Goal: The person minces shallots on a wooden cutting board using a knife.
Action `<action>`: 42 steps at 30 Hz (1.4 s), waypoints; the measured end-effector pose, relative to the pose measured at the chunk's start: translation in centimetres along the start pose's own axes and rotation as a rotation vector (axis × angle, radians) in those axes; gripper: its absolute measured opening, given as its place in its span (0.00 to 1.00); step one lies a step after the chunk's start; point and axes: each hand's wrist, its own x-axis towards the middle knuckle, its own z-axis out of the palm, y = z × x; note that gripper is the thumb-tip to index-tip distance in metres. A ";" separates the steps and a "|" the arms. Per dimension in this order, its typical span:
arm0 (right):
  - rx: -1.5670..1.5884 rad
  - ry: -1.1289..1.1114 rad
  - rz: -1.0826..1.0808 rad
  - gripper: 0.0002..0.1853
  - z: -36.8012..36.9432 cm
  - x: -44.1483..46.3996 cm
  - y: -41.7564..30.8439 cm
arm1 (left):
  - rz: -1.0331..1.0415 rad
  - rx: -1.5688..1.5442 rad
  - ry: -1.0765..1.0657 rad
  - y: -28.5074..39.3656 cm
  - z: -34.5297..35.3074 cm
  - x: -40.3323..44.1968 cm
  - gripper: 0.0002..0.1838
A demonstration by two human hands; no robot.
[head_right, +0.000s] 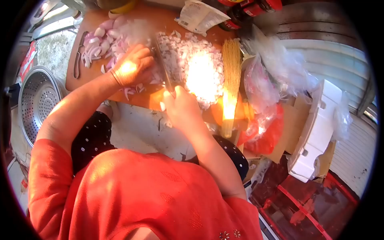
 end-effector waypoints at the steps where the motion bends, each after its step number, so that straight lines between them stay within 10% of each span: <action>1: -0.038 0.068 -0.069 0.23 0.0 -0.2 0.2 | 0.007 -0.007 0.024 0.0 0.2 0.0 0.15; 9: -0.127 -0.016 -0.015 0.23 -0.5 0.9 -0.1 | 0.104 0.065 0.090 0.6 -1.8 0.8 0.10; 19: -0.101 0.092 -0.068 0.24 -0.1 0.5 0.0 | -0.158 0.280 -0.632 14.3 -10.9 5.0 0.19; 26: -0.079 0.064 -0.119 0.25 -0.9 0.6 1.4 | -0.298 -0.070 -0.438 19.1 -7.2 1.0 0.13; 42: -0.224 0.246 0.000 0.25 -4.0 -1.6 4.0 | -0.070 -0.037 -0.909 20.6 -6.5 2.6 0.18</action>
